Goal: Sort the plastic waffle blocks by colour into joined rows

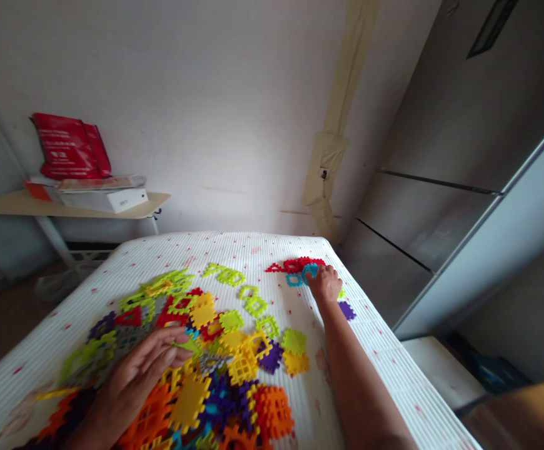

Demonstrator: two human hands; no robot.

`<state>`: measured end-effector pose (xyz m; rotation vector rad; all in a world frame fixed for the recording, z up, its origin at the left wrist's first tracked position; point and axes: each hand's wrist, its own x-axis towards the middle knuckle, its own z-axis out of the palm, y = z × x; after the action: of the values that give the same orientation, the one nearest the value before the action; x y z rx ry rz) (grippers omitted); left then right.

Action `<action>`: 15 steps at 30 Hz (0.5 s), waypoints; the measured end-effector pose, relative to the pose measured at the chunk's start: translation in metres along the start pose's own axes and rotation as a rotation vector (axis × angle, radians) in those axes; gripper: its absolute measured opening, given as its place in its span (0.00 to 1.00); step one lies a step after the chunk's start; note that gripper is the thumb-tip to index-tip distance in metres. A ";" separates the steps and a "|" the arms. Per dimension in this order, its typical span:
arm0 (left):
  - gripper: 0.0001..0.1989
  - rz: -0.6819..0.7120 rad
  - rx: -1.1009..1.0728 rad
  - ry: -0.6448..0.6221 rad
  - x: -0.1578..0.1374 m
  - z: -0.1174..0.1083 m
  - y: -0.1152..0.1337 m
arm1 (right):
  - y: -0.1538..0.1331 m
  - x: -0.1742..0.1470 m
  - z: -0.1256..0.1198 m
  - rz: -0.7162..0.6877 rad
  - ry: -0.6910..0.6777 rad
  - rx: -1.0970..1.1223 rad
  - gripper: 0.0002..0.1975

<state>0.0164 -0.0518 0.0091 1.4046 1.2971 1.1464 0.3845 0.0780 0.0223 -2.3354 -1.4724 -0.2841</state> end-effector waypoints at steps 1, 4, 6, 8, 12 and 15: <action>0.20 0.006 -0.004 -0.006 0.000 0.000 -0.002 | 0.000 -0.001 0.000 -0.001 -0.002 -0.002 0.18; 0.19 0.024 -0.018 -0.028 0.002 -0.001 -0.007 | -0.001 -0.003 -0.003 -0.002 0.003 -0.013 0.18; 0.19 0.030 -0.032 -0.028 0.002 -0.001 -0.008 | -0.002 -0.003 -0.006 -0.026 0.040 -0.005 0.20; 0.19 0.035 -0.038 -0.017 0.002 0.000 -0.006 | -0.007 -0.004 -0.011 -0.094 0.100 0.034 0.19; 0.17 0.083 0.010 0.084 -0.002 0.000 0.002 | -0.033 -0.017 -0.022 -0.386 0.071 0.282 0.12; 0.14 0.162 0.076 0.258 -0.003 -0.003 0.005 | -0.068 -0.044 -0.029 -0.722 -0.151 0.536 0.11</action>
<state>0.0148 -0.0549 0.0146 1.4745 1.4390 1.4383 0.3050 0.0563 0.0462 -1.3801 -2.1089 0.1095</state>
